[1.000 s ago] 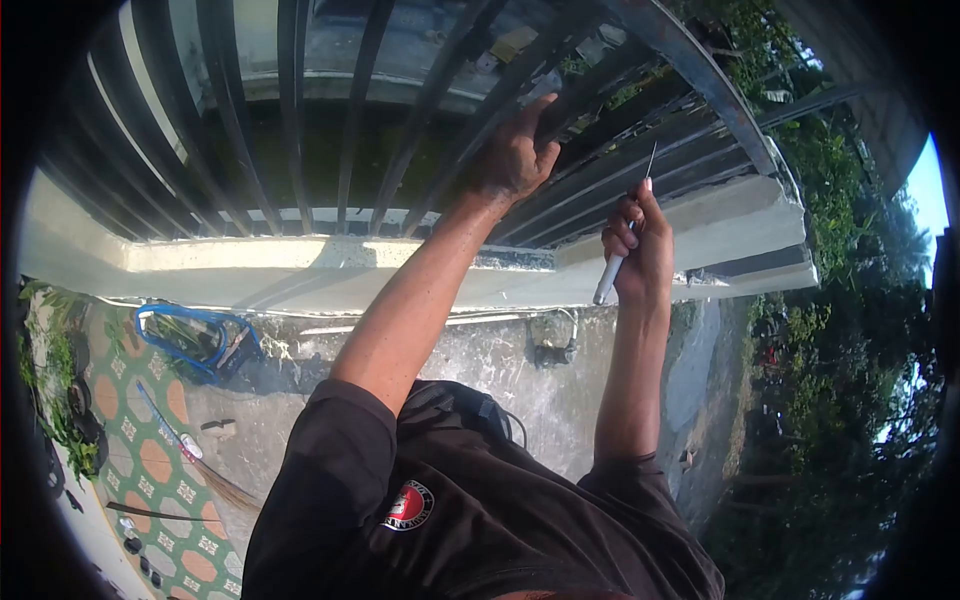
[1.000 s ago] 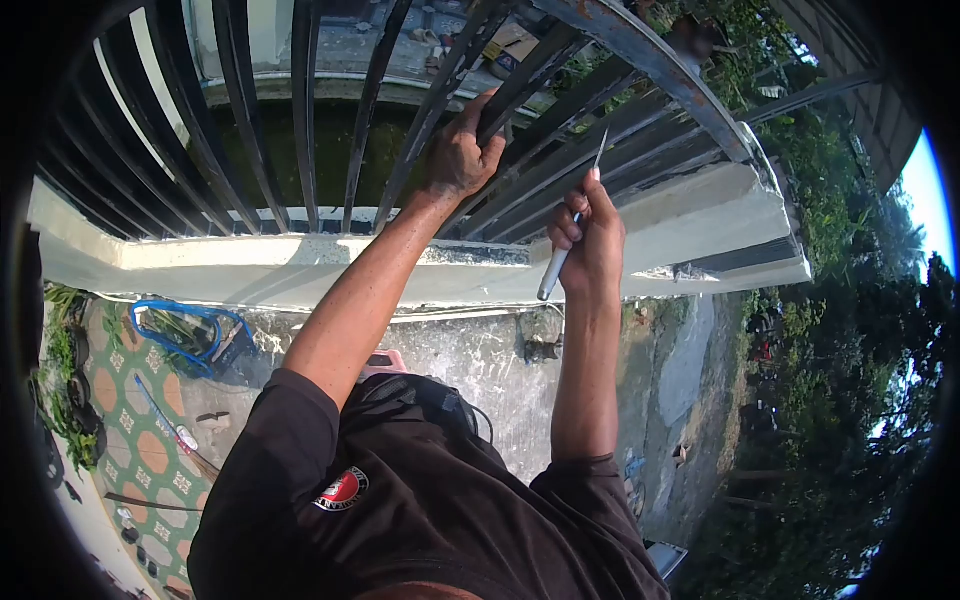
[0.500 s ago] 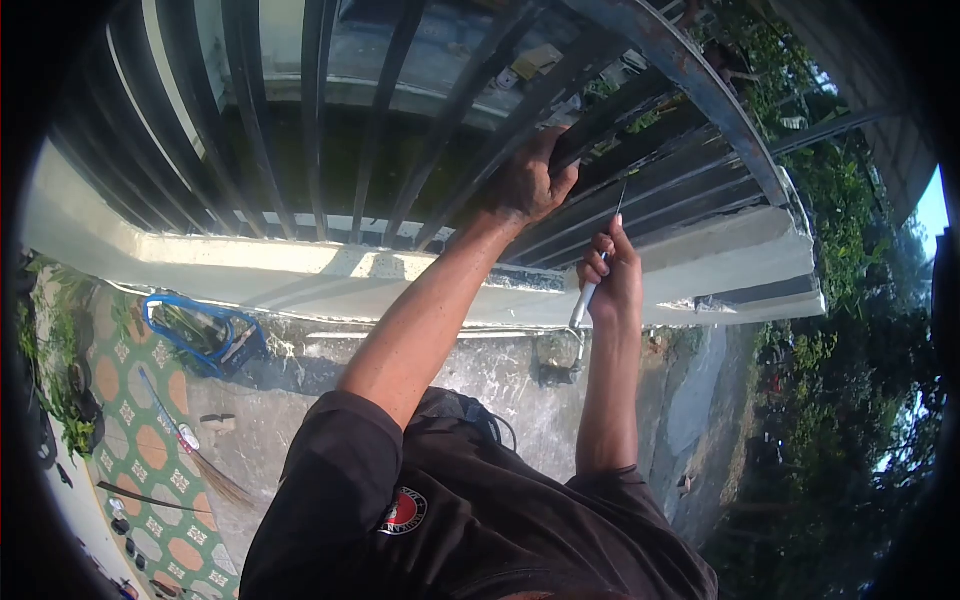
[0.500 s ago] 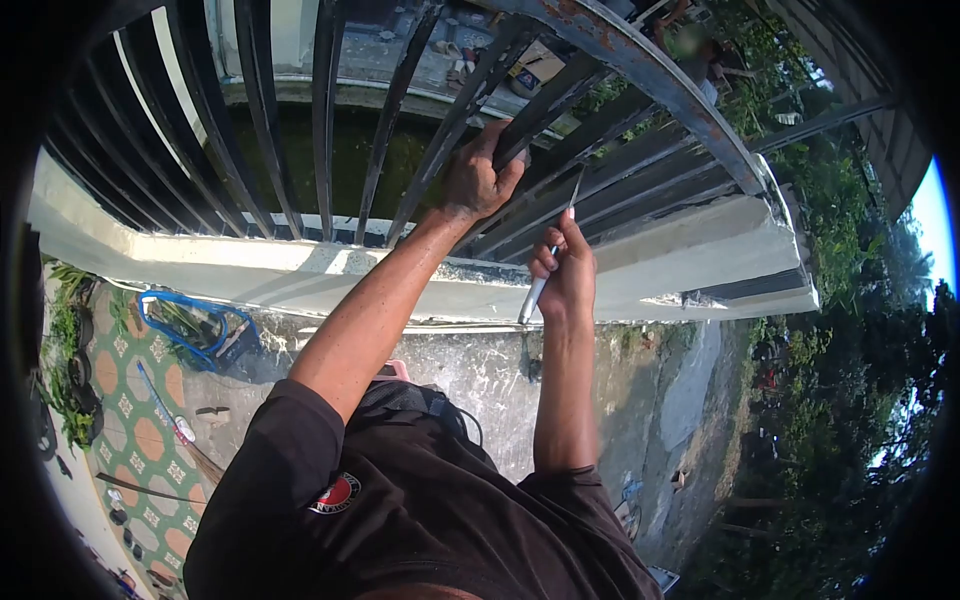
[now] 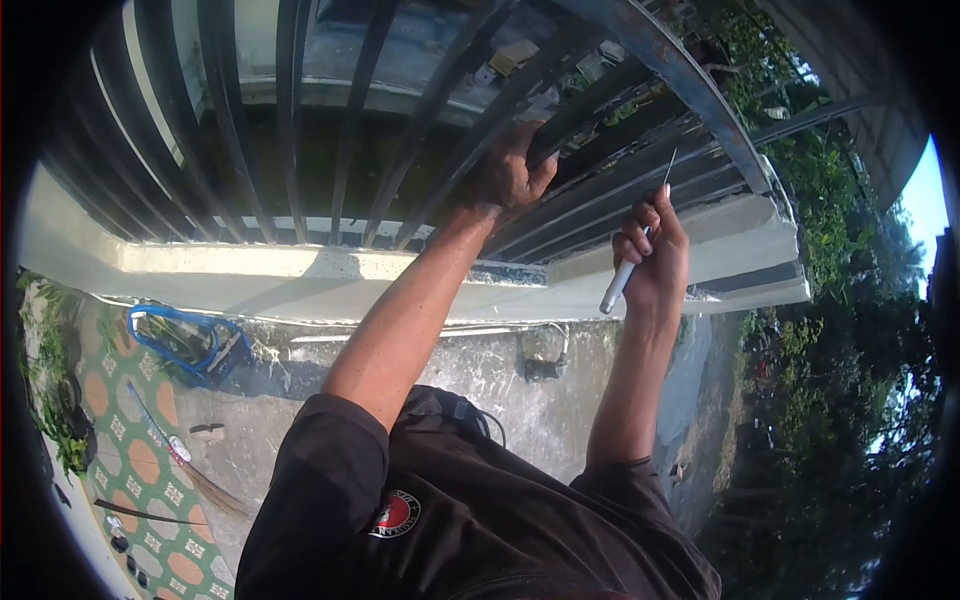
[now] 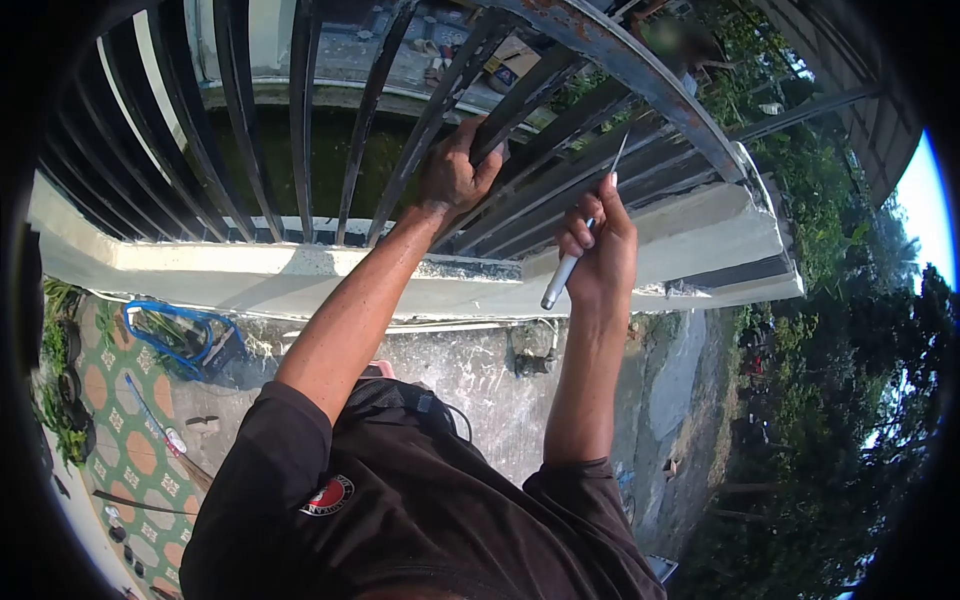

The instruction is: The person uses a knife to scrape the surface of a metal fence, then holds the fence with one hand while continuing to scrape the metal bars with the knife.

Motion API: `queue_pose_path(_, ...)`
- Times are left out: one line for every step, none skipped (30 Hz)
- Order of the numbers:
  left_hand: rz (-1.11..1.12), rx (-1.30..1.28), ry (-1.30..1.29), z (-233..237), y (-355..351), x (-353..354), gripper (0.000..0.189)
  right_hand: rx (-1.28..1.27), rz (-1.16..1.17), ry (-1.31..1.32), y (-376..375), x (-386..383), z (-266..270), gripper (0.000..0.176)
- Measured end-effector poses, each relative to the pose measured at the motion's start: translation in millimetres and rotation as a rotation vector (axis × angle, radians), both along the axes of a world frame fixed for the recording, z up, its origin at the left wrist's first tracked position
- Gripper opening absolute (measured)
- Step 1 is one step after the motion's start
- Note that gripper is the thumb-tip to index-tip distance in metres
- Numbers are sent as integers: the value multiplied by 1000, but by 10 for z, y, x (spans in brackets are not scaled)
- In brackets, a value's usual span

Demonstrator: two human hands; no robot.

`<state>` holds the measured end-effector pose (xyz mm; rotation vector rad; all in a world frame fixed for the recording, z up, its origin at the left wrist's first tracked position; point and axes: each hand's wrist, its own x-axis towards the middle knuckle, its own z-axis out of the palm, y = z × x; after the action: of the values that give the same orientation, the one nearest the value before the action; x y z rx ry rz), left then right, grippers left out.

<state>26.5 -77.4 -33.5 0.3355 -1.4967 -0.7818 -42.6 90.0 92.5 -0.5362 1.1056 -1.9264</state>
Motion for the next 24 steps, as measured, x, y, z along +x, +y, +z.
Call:
queue_pose_path(-2, -9, 27, 16, -23, -10, 35, -11, 16, -25, 4, -16, 9, 16)
queue_pose_path(-33, 19, 14, 18, -18, 0, 36, 39, 1, -45, -3, 10, -88, 16)
queue_pose_path(-29, 10, 20, 41, 1, 16, 36, 91, -10, -64, -4, 26, -265, 17)
queue_pose_path(-34, 21, 27, 45, 13, 20, 36, 150, 31, -199, -8, 28, -398, 17)
queue_pose_path(-36, 35, 34, 48, 0, 17, 36, 198, -19, -46, 26, 33, -506, 17)
queue_pose_path(16, -7, 27, 3, -28, -13, 37, 178, -39, -18, 56, 61, -457, 17)
queue_pose_path(26, 4, 27, -2, -39, 2, 37, 165, -62, 6, 90, 87, -354, 17)
queue_pose_path(1, 31, 6, -14, -26, 7, 37, 118, -45, 9, 114, 87, -222, 17)
queue_pose_path(-30, 52, -16, -34, -23, -19, 38, 48, 43, 25, 157, 9, -157, 16)
queue_pose_path(-23, 46, -1, -38, -24, -40, 39, 65, 27, 16, 179, 4, -174, 16)
queue_pose_path(-28, 37, -2, -34, -31, -46, 39, 74, 15, 12, 171, 6, -185, 16)
queue_pose_path(-28, 41, -2, -28, -33, -37, 39, 144, -3, -37, 145, 29, -258, 15)
queue_pose_path(-28, 46, -2, -17, -23, -28, 39, 216, -21, -86, 114, 48, -387, 15)
queue_pose_path(-30, 44, 0, -10, -13, -30, 39, 252, -9, -123, 85, 20, -525, 15)
queue_pose_path(-29, 38, 9, -11, 1, -26, 39, 254, -32, -86, 56, 82, -537, 15)
queue_pose_path(-20, 30, 19, -7, -10, -16, 39, 207, -70, -32, 59, 118, -476, 15)
queue_pose_path(-8, 34, 21, -5, -25, -1, 39, 161, -103, 22, 53, 168, -403, 16)
queue_pose_path(7, 40, -7, -25, -26, -5, 39, 165, -96, 20, 56, 146, -405, 16)
queue_pose_path(14, 38, -38, -31, -19, -13, 39, 150, -66, 11, 81, 112, -393, 16)
queue_pose_path(8, 27, -41, -24, -20, -18, 39, 126, -39, 4, 92, 91, -381, 17)
queue_pose_path(8, 28, -29, -25, -20, -22, 39, 141, -19, -10, 78, 82, -466, 16)
queue_pose_path(10, 32, -16, -27, -26, -30, 39, 179, -25, -67, 54, 78, -538, 16)
queue_pose_path(10, 24, -14, -37, -26, -45, 39, 220, -29, -125, 43, 71, -591, 16)
queue_pose_path(8, 27, -20, -40, -23, -50, 39, 196, -24, -114, 50, 80, -580, 17)
